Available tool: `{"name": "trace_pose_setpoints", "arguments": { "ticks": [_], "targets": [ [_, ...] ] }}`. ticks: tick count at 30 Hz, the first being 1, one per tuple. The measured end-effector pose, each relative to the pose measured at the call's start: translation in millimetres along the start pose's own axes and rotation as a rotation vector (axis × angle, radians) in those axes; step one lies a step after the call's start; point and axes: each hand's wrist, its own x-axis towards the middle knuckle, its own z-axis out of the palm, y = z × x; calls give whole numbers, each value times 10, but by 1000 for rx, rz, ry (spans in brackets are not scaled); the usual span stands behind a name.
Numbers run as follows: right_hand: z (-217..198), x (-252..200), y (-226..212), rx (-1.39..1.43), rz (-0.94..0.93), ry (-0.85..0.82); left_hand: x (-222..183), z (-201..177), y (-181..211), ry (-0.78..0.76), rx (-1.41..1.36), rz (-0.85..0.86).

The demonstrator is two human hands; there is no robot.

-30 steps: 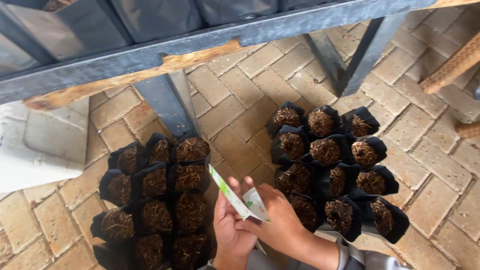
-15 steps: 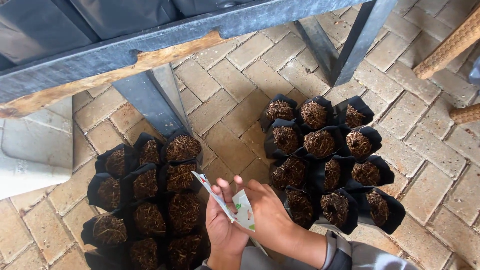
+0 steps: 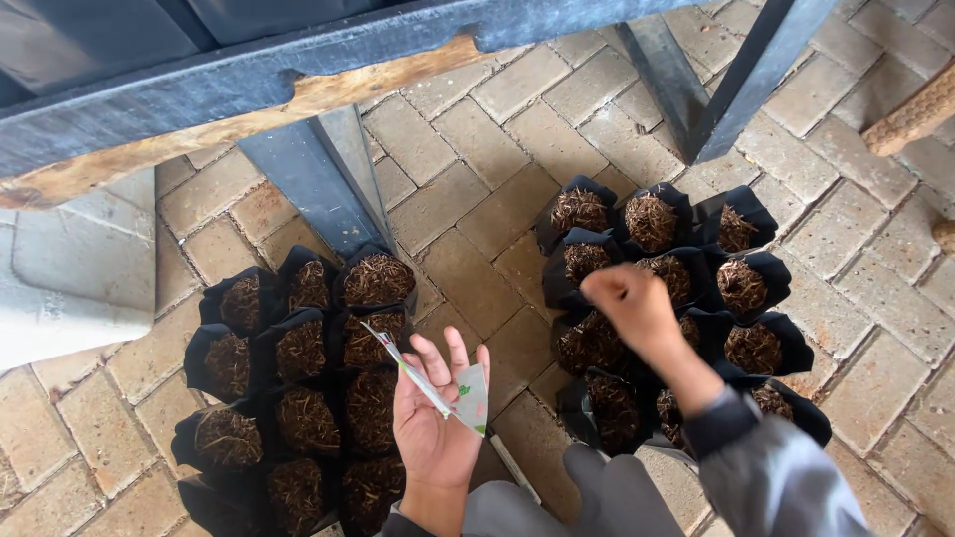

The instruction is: Planting seeds into small seedling bags filled with soil and compost.

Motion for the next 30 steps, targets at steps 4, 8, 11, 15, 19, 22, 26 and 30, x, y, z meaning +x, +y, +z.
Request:
{"name": "trace_pose_setpoints", "arguments": {
  "ticks": [4, 8, 11, 15, 19, 22, 26, 30],
  "targets": [
    [120, 396, 926, -195, 51, 98, -16, -16, 57, 2, 15, 5],
    [252, 479, 994, -410, 92, 85, -26, -80, 119, 27, 64, 46],
    [352, 497, 999, -482, 91, 139, -43, -91, 164, 55, 93, 79],
    [368, 521, 939, -513, 127, 152, -42, -117, 202, 18, 101, 81],
    [348, 516, 980, -534, 131, 171, -48, -95, 196, 0, 117, 88],
    [224, 447, 1014, -485, 70, 241, -79, -46, 163, 10, 134, 82],
    [-323, 329, 1202, -389, 94, 291, -70, -33, 159, -21, 104, 59],
    [-602, 195, 1373, -550, 219, 256, -76, -38, 133, -17, 106, 51]
  ]
}}
